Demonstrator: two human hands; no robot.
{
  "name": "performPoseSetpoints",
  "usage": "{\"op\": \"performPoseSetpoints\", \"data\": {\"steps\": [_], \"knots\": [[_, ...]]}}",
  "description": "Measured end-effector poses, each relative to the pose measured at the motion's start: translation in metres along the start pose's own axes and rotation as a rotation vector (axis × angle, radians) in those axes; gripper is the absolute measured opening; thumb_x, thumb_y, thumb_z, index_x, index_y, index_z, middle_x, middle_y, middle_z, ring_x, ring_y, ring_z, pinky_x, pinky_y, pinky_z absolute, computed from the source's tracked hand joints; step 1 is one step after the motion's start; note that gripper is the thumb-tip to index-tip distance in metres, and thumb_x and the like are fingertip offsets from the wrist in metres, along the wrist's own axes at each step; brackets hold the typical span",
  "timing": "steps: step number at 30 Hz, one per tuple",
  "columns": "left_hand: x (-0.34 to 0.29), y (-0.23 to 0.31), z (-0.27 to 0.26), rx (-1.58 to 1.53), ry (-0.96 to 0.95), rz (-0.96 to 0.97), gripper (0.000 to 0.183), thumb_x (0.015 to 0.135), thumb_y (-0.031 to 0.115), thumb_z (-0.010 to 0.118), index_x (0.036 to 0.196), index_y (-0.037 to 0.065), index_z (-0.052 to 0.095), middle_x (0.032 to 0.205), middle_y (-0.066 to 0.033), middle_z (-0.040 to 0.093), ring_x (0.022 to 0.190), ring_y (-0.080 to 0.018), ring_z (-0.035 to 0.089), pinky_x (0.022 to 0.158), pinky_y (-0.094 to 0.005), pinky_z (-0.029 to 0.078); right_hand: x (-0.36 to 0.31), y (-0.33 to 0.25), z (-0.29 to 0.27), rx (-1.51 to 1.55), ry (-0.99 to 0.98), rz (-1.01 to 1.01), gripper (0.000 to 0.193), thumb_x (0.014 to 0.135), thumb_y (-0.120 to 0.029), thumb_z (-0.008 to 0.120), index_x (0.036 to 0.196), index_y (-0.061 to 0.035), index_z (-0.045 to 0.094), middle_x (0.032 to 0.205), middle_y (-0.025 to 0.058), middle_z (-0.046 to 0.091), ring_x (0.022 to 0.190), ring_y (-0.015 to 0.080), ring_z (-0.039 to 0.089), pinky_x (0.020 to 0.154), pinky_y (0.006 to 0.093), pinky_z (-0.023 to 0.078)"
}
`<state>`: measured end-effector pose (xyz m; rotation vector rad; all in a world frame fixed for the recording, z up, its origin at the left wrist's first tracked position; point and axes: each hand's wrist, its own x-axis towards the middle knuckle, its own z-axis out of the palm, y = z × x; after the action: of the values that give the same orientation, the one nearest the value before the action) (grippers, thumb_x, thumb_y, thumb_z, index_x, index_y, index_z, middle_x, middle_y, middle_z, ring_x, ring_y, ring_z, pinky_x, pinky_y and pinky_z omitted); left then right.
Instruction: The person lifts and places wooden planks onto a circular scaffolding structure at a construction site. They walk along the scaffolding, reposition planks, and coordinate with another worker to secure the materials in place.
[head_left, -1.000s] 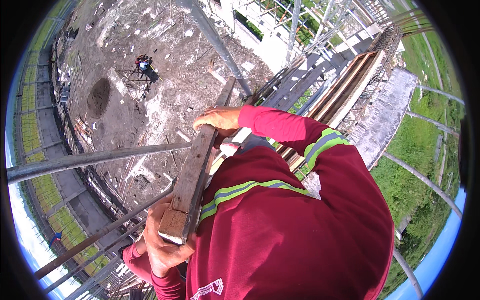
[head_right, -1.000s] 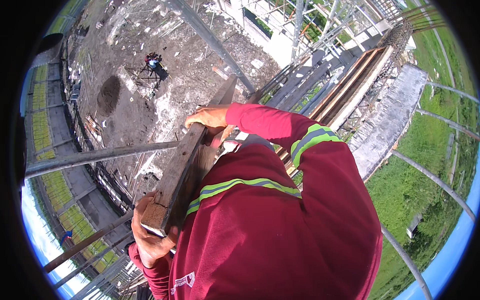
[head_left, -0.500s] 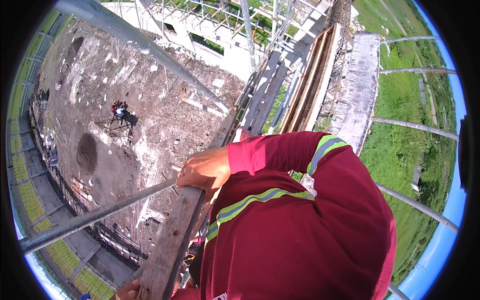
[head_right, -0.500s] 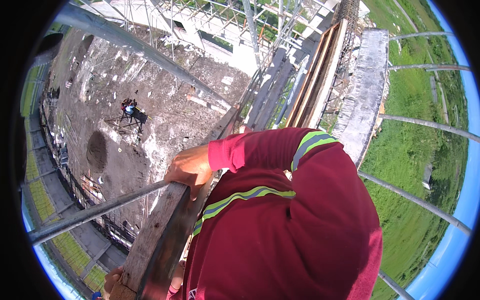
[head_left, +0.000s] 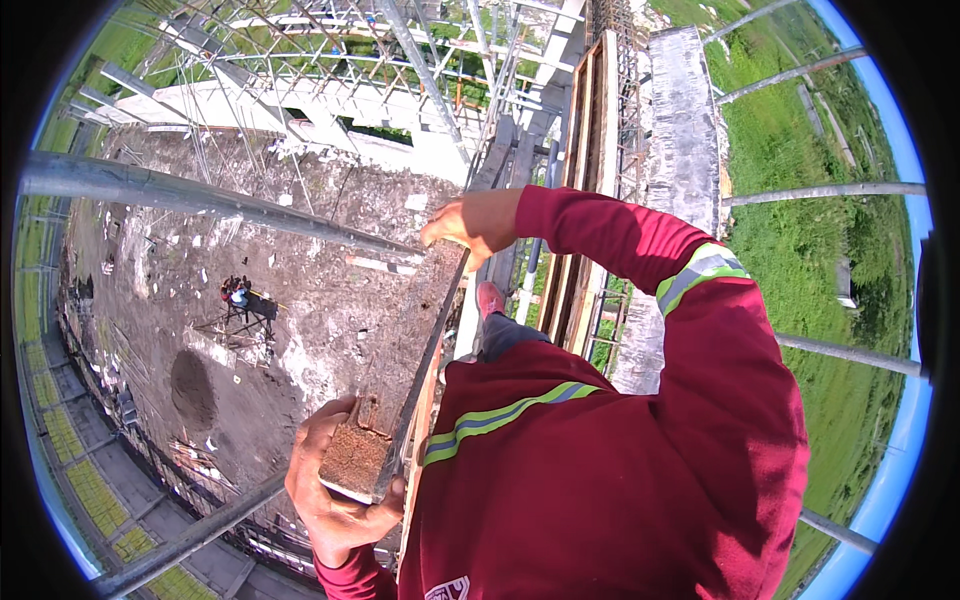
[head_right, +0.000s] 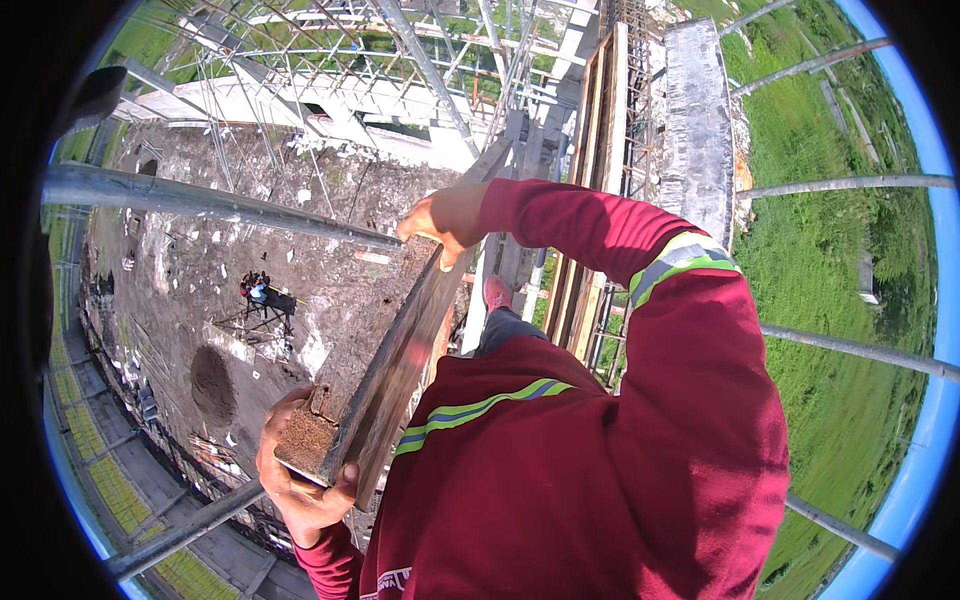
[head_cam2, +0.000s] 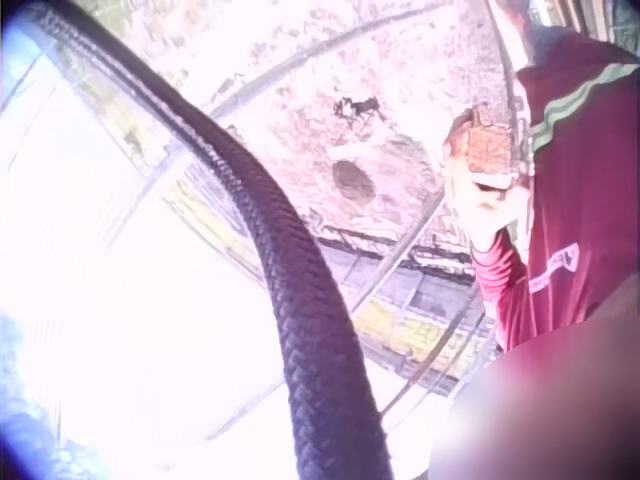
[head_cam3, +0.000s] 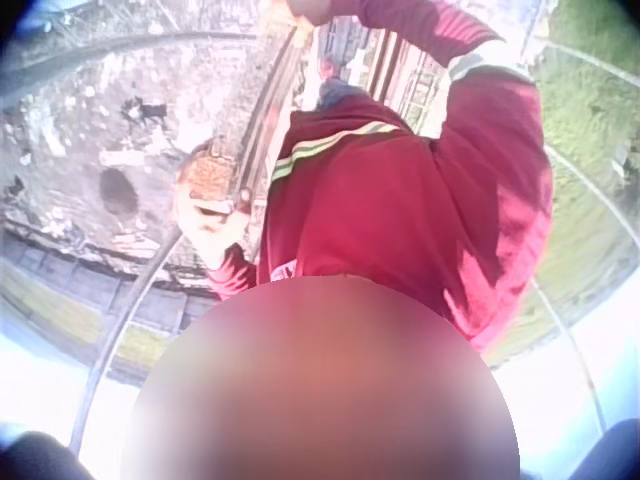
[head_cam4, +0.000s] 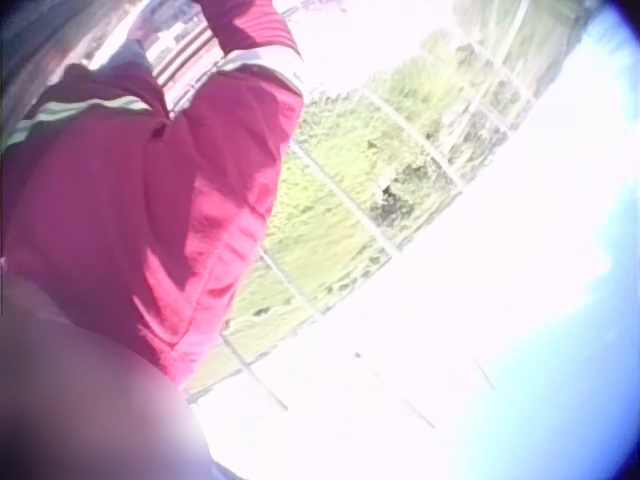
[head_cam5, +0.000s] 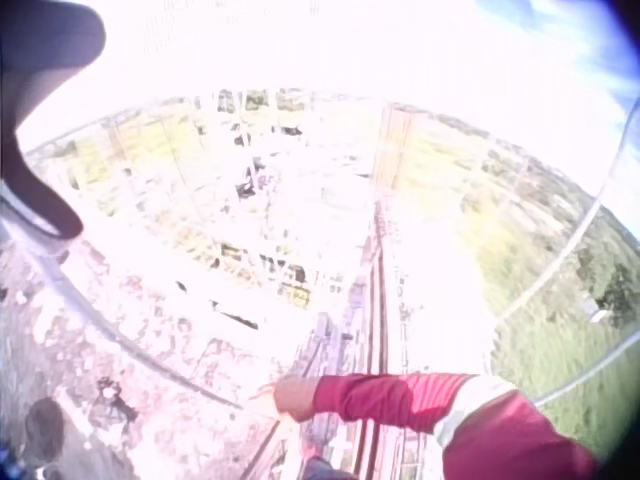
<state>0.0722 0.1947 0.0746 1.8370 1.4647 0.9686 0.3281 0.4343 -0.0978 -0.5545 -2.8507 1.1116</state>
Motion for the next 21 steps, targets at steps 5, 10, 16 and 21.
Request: {"op": "performPoseSetpoints", "data": {"steps": [5,10,16,21], "knots": [[0.078,-0.024,0.08,-0.113,-0.034,0.056,0.067,0.056,0.008,0.072,0.118,0.0,0.049,0.113,-0.0189,0.057,0.101,-0.0317,0.059,0.087,-0.04,0.047,-0.038,0.077,-0.073,-0.144,-0.086,0.307,0.068,0.062,-0.02,0.081,0.122,-0.0069,0.052,0.107,0.017,0.06,0.103,0.036,0.057,0.09,0.0436,0.045],[0.136,-0.073,0.178,-0.183,-0.1,0.03,0.072,0.061,-0.002,0.069,0.128,-0.003,0.044,0.119,-0.0154,0.053,0.11,-0.0233,0.054,0.094,-0.0326,0.044,-0.077,0.172,-0.089,-0.321,0.081,0.342,0.062,0.065,-0.01,0.076,0.122,-0.0084,0.052,0.11,0.0156,0.06,0.106,0.0365,0.056,0.091,0.0441,0.044],[0.199,-0.149,0.282,-0.264,-0.202,-0.143,0.069,0.061,0.004,0.068,0.128,0.0,0.047,0.119,-0.0181,0.051,0.112,-0.0309,0.052,0.097,-0.0379,0.042,-0.094,0.222,-0.007,0.132,0.682,0.738,0.064,0.081,-0.01,0.057,0.14,-0.0045,0.032,0.137,0.023,0.042,0.127,0.037,0.042,0.105,0.0405,0.035],[0.179,-0.157,0.305,-0.169,-0.172,0.18,0.073,0.061,0.004,0.07,0.129,0.001,0.044,0.123,-0.0194,0.046,0.12,-0.0356,0.044,0.1,-0.0409,0.038,-0.092,0.182,0.039,0.799,0.994,1.002,0.082,0.079,-0.037,0.067,0.14,0.0055,0.031,0.141,0.026,0.038,0.13,0.0355,0.039,0.106,0.0381,0.033]]}}
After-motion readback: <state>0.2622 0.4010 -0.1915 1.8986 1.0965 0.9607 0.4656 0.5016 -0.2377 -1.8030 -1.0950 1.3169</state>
